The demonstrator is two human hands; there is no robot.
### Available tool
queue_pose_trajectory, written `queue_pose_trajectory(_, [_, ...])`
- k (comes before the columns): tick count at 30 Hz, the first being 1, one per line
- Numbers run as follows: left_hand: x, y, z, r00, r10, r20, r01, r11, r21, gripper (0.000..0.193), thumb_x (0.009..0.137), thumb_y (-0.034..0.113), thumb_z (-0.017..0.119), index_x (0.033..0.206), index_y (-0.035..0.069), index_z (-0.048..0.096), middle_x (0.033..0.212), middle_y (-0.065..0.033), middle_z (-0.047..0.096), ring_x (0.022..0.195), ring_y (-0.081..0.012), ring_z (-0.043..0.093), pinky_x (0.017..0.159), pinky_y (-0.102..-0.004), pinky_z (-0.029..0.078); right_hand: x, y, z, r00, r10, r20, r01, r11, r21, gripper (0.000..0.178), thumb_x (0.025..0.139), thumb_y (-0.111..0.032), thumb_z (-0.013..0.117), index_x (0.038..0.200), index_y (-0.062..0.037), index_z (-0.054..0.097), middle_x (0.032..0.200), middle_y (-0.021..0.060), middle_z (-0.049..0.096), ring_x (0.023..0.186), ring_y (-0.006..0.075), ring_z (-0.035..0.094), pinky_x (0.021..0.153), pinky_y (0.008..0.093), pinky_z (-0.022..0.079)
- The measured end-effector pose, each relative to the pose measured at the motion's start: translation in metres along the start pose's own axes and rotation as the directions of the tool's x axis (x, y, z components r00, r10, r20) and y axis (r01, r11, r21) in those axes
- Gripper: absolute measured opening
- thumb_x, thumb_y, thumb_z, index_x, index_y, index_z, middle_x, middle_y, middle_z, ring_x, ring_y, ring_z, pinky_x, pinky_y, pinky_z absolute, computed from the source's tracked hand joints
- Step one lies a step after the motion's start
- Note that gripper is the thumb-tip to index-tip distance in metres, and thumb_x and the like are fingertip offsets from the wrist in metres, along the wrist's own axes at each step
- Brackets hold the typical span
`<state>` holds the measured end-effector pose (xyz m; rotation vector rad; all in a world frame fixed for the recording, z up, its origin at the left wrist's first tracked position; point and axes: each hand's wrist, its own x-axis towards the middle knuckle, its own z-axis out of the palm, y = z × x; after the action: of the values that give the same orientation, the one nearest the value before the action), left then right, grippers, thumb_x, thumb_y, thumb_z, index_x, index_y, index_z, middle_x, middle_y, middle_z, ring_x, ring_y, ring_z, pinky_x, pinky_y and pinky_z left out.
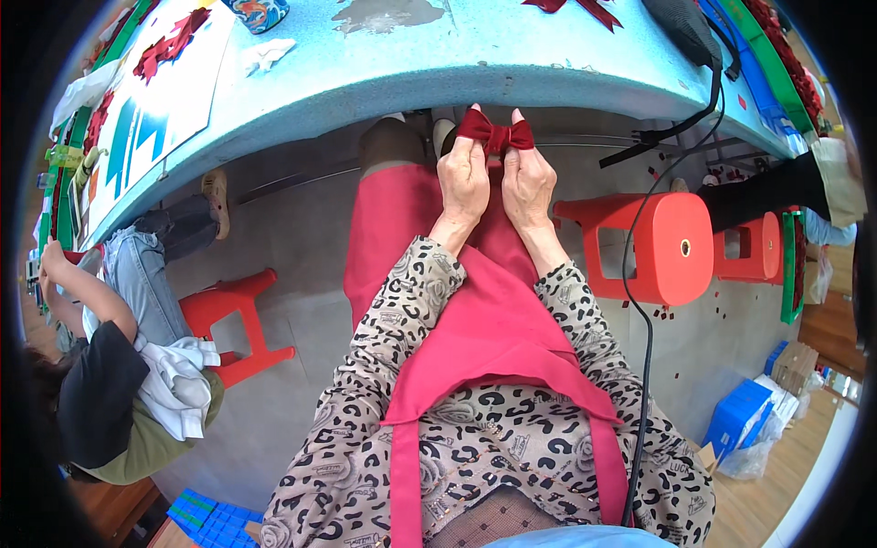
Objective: Assembling and tying pieces of red fabric into decorative bows.
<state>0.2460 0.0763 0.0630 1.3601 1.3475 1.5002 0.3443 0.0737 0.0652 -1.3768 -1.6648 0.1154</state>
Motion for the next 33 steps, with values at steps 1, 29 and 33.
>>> queue_pose_trajectory(1, [0.001, 0.001, 0.002, 0.998, -0.045, 0.053, 0.049, 0.997, -0.066, 0.035, 0.089, 0.002, 0.045, 0.123, 0.004, 0.053, 0.064, -0.0137, 0.057, 0.054, -0.0205, 0.055, 0.053, -0.0317, 0.043, 0.002, 0.002, -0.003, 0.999, 0.033, 0.023, -0.033, 0.999, 0.029, 0.047, 0.084, -0.001, 0.051, 0.131, -0.0051, 0.046, 0.071, 0.0134, 0.057, 0.063, 0.0315, 0.057, 0.057, 0.0395, 0.045])
queue_pose_trajectory(29, [-0.002, -0.026, 0.018, 0.988, 0.091, 0.124, -0.142, 0.851, 0.505, 0.046, 0.082, -0.004, 0.049, 0.127, 0.003, 0.045, 0.088, -0.0219, 0.061, 0.077, -0.0416, 0.059, 0.063, -0.0467, 0.046, -0.017, 0.034, 0.003, 0.978, 0.005, 0.210, 0.070, 0.935, -0.349, 0.056, 0.082, 0.000, 0.045, 0.137, -0.0008, 0.034, 0.126, 0.0170, 0.051, 0.115, 0.0322, 0.049, 0.099, 0.0491, 0.034])
queue_pose_trajectory(33, [0.000, -0.015, 0.013, 0.996, 0.059, 0.069, -0.072, 0.976, 0.206, 0.042, 0.082, -0.003, 0.050, 0.124, 0.000, 0.048, 0.093, -0.0188, 0.063, 0.079, -0.0349, 0.062, 0.068, -0.0386, 0.049, -0.013, 0.030, -0.002, 0.980, -0.009, 0.199, 0.028, 0.995, -0.094, 0.052, 0.085, -0.003, 0.043, 0.136, 0.0007, 0.035, 0.133, 0.0180, 0.047, 0.122, 0.0316, 0.045, 0.103, 0.0448, 0.031])
